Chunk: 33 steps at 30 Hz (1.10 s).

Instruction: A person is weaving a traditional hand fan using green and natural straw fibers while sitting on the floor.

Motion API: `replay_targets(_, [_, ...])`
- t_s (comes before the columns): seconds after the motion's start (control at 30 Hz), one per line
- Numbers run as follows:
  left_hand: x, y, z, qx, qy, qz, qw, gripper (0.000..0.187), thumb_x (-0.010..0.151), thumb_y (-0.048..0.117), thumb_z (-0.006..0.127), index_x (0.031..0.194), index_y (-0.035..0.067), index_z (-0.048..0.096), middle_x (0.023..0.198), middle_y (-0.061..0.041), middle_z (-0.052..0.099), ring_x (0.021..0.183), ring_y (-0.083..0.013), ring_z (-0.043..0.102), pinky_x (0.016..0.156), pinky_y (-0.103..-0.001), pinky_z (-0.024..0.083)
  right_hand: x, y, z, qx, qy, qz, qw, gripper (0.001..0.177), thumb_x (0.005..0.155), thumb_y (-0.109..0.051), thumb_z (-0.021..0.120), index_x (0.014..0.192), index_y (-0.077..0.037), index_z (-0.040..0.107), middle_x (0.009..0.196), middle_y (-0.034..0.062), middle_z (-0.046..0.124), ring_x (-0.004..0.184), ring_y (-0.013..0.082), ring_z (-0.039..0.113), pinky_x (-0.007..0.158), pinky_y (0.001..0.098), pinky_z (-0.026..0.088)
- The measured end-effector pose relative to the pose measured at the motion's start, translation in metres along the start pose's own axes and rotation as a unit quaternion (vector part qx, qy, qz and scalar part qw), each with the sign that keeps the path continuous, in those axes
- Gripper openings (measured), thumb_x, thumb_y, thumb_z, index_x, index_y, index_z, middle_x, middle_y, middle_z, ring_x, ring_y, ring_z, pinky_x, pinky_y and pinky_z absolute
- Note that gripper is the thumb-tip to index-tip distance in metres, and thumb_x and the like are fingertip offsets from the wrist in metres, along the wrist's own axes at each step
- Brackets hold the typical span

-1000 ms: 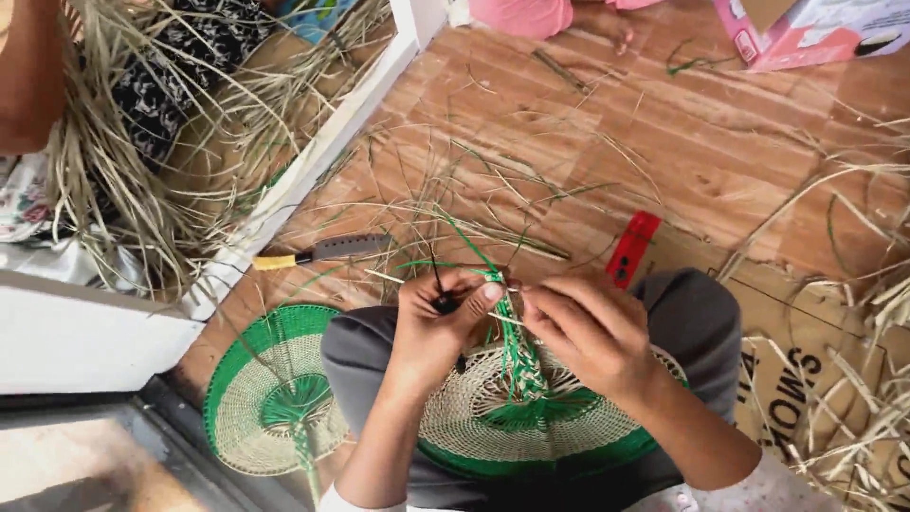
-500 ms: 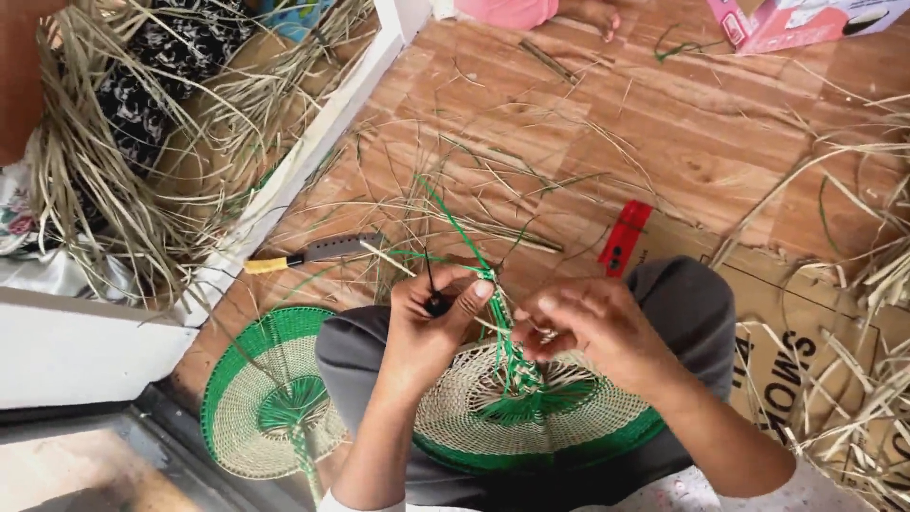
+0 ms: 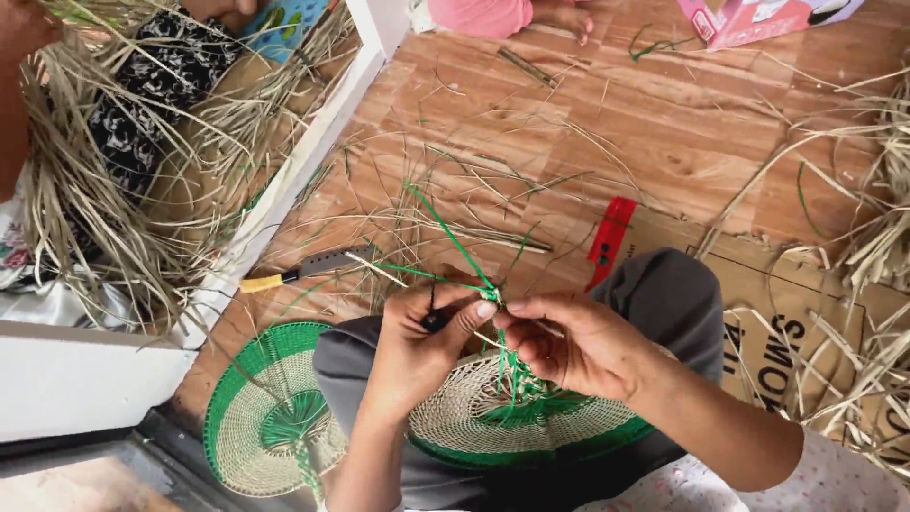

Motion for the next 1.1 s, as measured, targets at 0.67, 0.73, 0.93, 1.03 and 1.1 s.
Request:
replay_targets(0.67, [-0.005,0.021,-0.004,0.119,0.004,0.009,0.993,0.009,0.074,0.008,0.085,0.076,0.004,0.076,0.05,-0.01,0.054,0.044,-0.0113,0.048,0.038,-0.024,0.036,-0.041,-0.006,0.049,-0.492,0.004,-0.429,0.757,0.013,0.08,0.007,0.067,0.072,0.003,0.077,0.048,0.0116,0.063,0.044,0.0084,0.053,0.037,0.0207,0.048])
replay_targets(0.73, [-0.002,0.028,-0.008,0.156,0.005,0.013,0.988,0.012,0.074,0.01,0.085,0.071,0.005,0.074,0.048,-0.012,0.054,0.041,-0.0141,0.05,0.036,-0.025,0.036,-0.039,-0.003,0.046,-0.484,-0.007,-0.417,0.77,0.013,0.08,0.007,0.067,0.073,0.004,0.076,0.049,0.0133,0.065,0.045,0.0089,0.054,0.037,0.0214,0.049])
replay_targets(0.93, [0.01,0.061,-0.01,0.216,-0.054,-0.013,0.975,0.015,0.073,0.007,0.081,0.069,0.002,0.069,0.046,-0.013,0.059,0.038,-0.014,0.05,0.036,-0.025,0.038,-0.03,-0.011,0.056,-0.356,-0.042,-0.275,0.892,0.018,0.09,-0.001,0.065,0.078,0.007,0.074,0.062,0.02,0.074,0.048,0.0181,0.069,0.044,0.0279,0.06])
replay_targets(1.03, [0.015,0.067,-0.007,0.218,-0.091,-0.031,0.971,0.012,0.073,0.005,0.08,0.075,-0.002,0.071,0.051,-0.015,0.063,0.04,-0.012,0.05,0.038,-0.024,0.043,-0.018,-0.009,0.049,-0.289,-0.021,-0.192,0.938,0.016,0.09,-0.001,0.067,0.081,0.01,0.074,0.063,0.022,0.073,0.048,0.0193,0.069,0.046,0.0269,0.06])
replay_targets(1.1, [0.016,0.07,-0.004,0.202,-0.101,-0.086,0.97,0.01,0.07,0.004,0.076,0.071,0.001,0.067,0.046,-0.011,0.058,0.04,-0.0154,0.05,0.04,-0.028,0.045,-0.016,-0.01,0.049,-0.249,0.001,-0.146,0.957,0.013,0.089,-0.002,0.069,0.083,0.009,0.073,0.065,0.0233,0.072,0.05,0.0206,0.07,0.048,0.0274,0.061])
Point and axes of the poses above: each hand's wrist, its own x-axis towards the middle knuckle, its own z-axis out of the palm, y = z × x, the point moved 1 cm from there along x, towards the middle knuckle
